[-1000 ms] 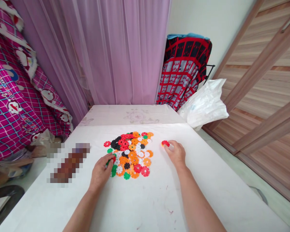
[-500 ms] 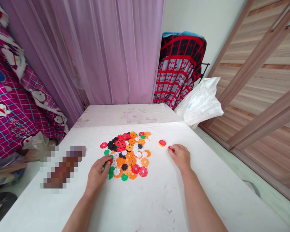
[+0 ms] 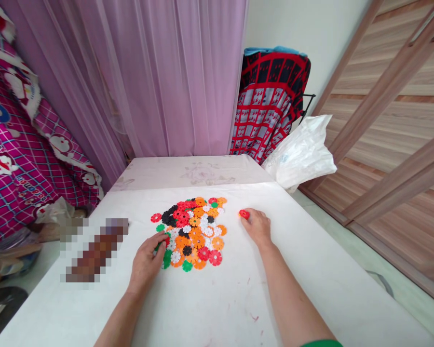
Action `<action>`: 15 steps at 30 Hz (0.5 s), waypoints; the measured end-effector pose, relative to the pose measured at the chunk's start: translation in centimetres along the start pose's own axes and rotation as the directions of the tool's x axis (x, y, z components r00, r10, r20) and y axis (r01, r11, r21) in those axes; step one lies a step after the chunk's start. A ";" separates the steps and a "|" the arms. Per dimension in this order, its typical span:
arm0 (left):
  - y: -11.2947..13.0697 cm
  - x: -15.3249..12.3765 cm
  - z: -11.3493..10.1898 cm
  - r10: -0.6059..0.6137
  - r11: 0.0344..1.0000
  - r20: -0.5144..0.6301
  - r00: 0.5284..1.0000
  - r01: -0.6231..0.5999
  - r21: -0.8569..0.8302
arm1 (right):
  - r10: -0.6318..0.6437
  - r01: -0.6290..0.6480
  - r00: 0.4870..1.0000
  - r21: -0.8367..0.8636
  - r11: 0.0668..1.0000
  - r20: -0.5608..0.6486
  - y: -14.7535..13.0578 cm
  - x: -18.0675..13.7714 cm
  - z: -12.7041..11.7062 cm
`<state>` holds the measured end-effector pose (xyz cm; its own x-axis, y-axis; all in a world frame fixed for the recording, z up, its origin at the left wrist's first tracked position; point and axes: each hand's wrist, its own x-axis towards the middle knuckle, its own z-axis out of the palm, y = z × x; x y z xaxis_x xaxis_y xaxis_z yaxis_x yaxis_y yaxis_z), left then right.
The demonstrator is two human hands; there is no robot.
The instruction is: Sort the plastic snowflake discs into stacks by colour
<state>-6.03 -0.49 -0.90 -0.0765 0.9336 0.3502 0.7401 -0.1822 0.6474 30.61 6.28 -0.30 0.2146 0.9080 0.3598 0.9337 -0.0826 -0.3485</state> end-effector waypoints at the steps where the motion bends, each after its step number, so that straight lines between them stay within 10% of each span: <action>1: 0.0 0.0 0.0 0.001 1.000 0.001 1.000 -0.001 -0.002 | -0.002 0.003 1.000 0.011 1.000 -0.015 0.1 0.0 0.1; 15: 0.2 0.1 -0.1 0.000 1.000 0.001 1.000 0.000 -0.013 | 0.176 -0.154 0.976 0.168 0.974 -0.126 2.5 -0.6 -0.4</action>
<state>-6.00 -0.45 -0.63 -0.0764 0.9339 0.3494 0.7315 -0.1856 0.6560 32.95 5.37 -1.02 0.4099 0.8202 0.3991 0.8278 -0.1508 -0.5403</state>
